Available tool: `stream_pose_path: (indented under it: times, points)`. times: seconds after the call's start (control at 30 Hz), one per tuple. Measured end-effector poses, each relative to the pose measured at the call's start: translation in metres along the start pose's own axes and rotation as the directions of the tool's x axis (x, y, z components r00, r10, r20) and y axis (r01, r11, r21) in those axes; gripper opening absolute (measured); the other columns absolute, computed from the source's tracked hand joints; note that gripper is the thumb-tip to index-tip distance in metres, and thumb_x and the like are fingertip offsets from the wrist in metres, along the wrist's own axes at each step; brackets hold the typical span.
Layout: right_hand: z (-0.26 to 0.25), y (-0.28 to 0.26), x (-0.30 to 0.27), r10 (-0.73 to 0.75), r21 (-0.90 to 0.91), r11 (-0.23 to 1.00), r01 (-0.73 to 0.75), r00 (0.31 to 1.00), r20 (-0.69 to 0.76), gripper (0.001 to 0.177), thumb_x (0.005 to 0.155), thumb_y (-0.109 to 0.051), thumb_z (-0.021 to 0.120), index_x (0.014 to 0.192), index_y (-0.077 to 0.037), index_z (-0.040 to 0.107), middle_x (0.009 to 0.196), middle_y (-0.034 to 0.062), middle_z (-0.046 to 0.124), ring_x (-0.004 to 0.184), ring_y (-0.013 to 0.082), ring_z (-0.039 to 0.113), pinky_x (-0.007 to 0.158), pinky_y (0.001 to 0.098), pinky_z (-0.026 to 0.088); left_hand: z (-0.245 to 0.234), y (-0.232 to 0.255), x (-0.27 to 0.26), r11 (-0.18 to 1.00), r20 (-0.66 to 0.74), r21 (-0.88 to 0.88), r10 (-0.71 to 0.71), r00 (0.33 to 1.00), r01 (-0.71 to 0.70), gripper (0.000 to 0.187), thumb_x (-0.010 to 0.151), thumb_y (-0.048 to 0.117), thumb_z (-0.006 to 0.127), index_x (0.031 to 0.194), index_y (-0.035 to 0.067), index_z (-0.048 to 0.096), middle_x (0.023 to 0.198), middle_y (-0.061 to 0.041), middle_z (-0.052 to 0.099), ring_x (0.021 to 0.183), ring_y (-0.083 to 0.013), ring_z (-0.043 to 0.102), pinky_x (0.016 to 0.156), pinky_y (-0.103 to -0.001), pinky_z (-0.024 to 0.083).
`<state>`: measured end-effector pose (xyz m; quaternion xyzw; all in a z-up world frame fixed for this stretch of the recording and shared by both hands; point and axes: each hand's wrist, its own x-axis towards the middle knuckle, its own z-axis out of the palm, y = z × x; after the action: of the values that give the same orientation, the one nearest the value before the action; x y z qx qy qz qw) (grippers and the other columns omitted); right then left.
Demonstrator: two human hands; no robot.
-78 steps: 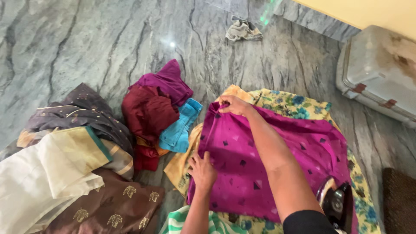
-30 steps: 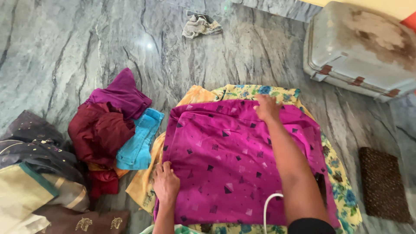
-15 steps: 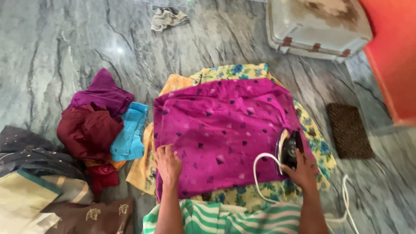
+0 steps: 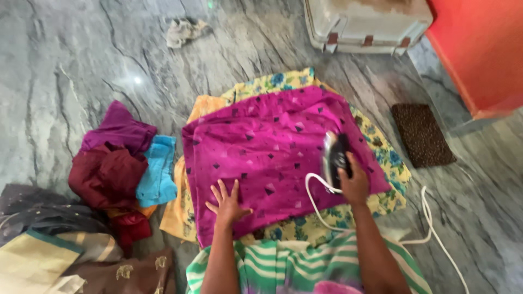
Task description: The person irons a magenta patterned fabric on a floral mat using a handheld iron. They repeatedly smooth the fabric with their hands and move the iron across the surface to remove wrinkles.
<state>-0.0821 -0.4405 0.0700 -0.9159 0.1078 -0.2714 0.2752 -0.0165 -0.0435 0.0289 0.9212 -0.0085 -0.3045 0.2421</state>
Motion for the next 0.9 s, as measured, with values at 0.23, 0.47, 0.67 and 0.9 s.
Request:
stream_pose_path:
  times: [0.23, 0.47, 0.67, 0.9]
  points:
    - [0.056, -0.123, -0.020, 0.176, 0.488, 0.788, -0.376, 0.897, 0.406, 0.057, 0.095, -0.012, 0.067, 0.151, -0.013, 0.053, 0.134, 0.0138, 0.066, 0.101, 0.0263, 0.061, 0.085, 0.0393, 0.051, 0.033, 0.019, 0.007, 0.728, -0.152, -0.408, 0.541, 0.827, -0.551, 0.113, 0.066, 0.019, 0.090, 0.159, 0.016, 0.025, 0.165, -0.018, 0.022, 0.151, -0.0344, 0.018, 0.122, -0.053, 0.020]
    - [0.075, -0.148, -0.045, -0.142, 0.330, 0.944, 0.016, 0.922, 0.360, 0.048, 0.098, -0.020, 0.070, 0.144, -0.024, 0.061, 0.097, 0.0083, 0.065, 0.089, 0.0212, 0.062, 0.083, 0.0386, 0.051, 0.103, 0.029, -0.002, 0.604, 0.631, -0.747, 0.776, -0.008, -0.276, 0.070, 0.091, 0.010, 0.072, 0.155, 0.006, 0.045, 0.138, -0.006, 0.065, 0.122, -0.0147, 0.061, 0.101, -0.032, 0.052]
    - [0.059, -0.141, -0.069, -0.160, -0.082, 0.974, 0.212, 0.895, 0.417, 0.059, 0.089, -0.021, 0.072, 0.146, -0.035, 0.061, 0.102, 0.0070, 0.068, 0.089, 0.0288, 0.060, 0.072, 0.0470, 0.050, 0.063, 0.003, 0.016, 0.652, 0.241, -0.391, 0.754, 0.611, -0.650, 0.062, 0.078, 0.016, 0.080, 0.137, 0.012, 0.059, 0.127, -0.010, 0.058, 0.108, -0.0233, 0.048, 0.090, -0.046, 0.044]
    - [0.042, -0.138, -0.053, -0.116, -0.089, 0.975, 0.202, 0.812, 0.572, 0.080, 0.072, -0.023, 0.083, 0.144, -0.043, 0.056, 0.147, 0.0041, 0.054, 0.102, 0.0313, 0.059, 0.076, 0.0445, 0.058, 0.031, 0.008, 0.008, 0.985, -0.077, 0.139, 0.113, 0.991, -0.101, 0.136, 0.053, 0.050, 0.099, 0.160, 0.043, 0.015, 0.172, -0.009, -0.007, 0.156, -0.0379, -0.013, 0.107, -0.085, 0.003]
